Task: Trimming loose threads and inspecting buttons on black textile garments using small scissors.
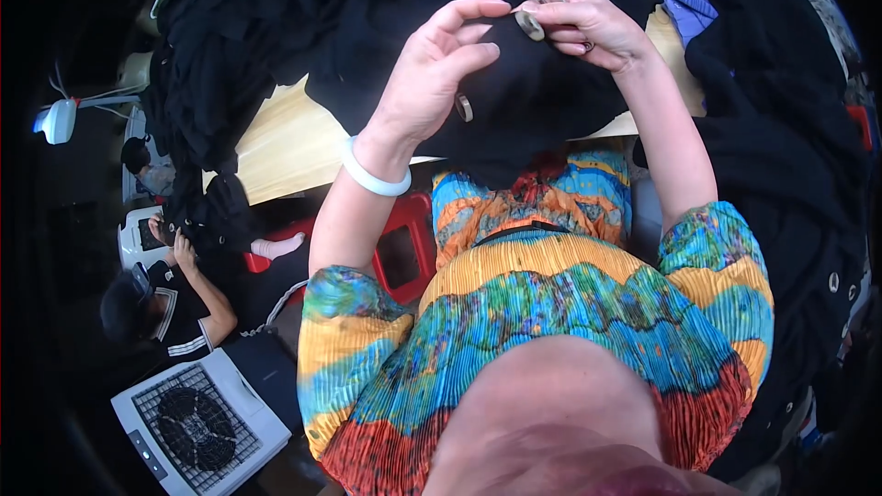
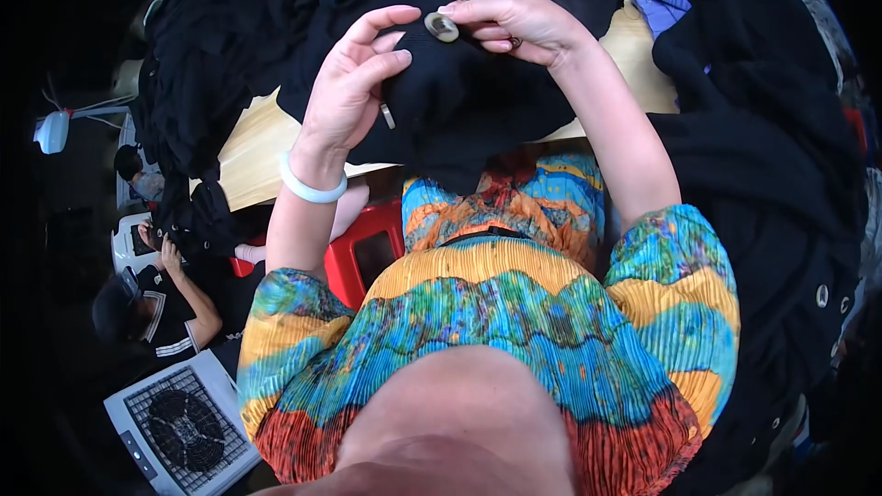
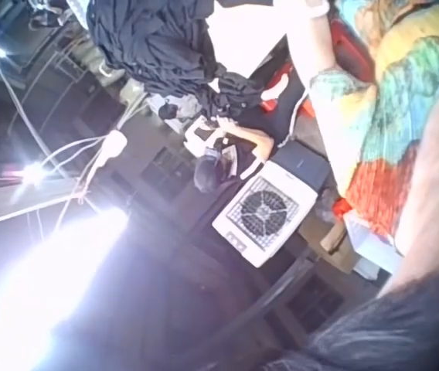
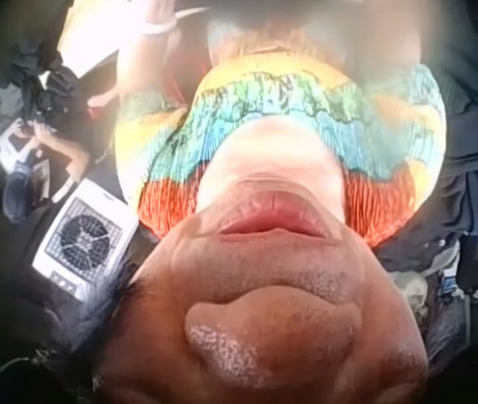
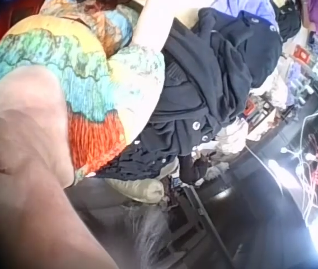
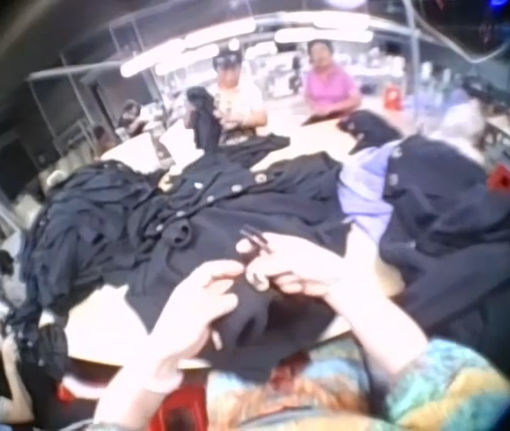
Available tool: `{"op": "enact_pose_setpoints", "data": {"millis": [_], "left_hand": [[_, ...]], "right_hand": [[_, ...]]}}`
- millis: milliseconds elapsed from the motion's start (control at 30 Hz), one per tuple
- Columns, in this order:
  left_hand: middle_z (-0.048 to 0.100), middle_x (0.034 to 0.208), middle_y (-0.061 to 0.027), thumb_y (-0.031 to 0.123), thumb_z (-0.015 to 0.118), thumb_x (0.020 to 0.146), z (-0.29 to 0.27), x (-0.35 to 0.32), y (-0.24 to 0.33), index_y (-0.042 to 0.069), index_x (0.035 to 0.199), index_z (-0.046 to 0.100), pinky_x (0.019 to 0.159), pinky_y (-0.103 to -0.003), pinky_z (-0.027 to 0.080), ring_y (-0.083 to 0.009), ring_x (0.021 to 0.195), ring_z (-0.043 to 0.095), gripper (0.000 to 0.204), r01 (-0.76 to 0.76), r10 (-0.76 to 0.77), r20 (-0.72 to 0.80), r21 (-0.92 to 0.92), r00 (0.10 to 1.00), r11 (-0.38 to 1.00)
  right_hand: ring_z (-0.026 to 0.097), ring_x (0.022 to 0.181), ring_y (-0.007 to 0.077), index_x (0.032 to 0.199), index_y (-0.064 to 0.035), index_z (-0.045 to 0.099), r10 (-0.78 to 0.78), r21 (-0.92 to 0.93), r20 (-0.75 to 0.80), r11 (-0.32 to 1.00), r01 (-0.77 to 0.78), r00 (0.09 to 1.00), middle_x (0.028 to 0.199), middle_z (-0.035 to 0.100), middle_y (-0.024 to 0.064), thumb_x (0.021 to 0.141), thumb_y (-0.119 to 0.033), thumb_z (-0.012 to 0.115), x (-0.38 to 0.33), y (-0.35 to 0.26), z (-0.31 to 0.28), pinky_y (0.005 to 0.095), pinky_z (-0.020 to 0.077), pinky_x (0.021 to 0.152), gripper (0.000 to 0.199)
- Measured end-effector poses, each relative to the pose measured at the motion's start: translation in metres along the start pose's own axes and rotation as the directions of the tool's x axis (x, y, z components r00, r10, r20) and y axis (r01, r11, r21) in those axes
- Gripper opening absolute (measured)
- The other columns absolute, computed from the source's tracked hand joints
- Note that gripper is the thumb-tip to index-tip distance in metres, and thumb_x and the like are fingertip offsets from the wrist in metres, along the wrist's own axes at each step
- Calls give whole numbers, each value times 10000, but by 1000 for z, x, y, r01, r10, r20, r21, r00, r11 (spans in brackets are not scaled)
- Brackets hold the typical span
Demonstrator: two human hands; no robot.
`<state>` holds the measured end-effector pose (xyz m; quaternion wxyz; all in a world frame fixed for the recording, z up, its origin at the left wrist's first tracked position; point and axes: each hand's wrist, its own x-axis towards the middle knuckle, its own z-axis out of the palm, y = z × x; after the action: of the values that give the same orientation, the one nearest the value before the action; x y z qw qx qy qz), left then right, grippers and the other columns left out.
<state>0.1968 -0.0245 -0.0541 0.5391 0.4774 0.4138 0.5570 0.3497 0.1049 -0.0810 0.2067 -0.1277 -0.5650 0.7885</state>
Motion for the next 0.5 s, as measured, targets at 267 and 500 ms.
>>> {"op": "enact_pose_setpoints", "data": {"millis": [267, 500], "left_hand": [[583, 915, -49, -61, 480, 783, -5, -3, -6, -4, 1099, 488, 751, -166, 420, -70, 803, 547, 322, -7, -14, -127, -164, 992, 987], [553, 916, -29, -54, 494, 780, -1, -6, -14, 8, 1090, 505, 730, -147, 398, -40, 780, 501, 315, 2, -23, -186, -108, 982, 994]], "right_hand": [[343, 440, -26, 1178, -22, 418, -209, -209, -169, 963, 172, 963, 969, 611, 89, 786, -101, 544, -13, -1, 12, 103, 276, 383, 419], [423, 576, -4, 1188, -94, 445, -101, -210, -68, 974, 84, 993, 888, 505, -13, 758, -158, 628, -24, 15, 15, 118, 300, 418, 471]]}}
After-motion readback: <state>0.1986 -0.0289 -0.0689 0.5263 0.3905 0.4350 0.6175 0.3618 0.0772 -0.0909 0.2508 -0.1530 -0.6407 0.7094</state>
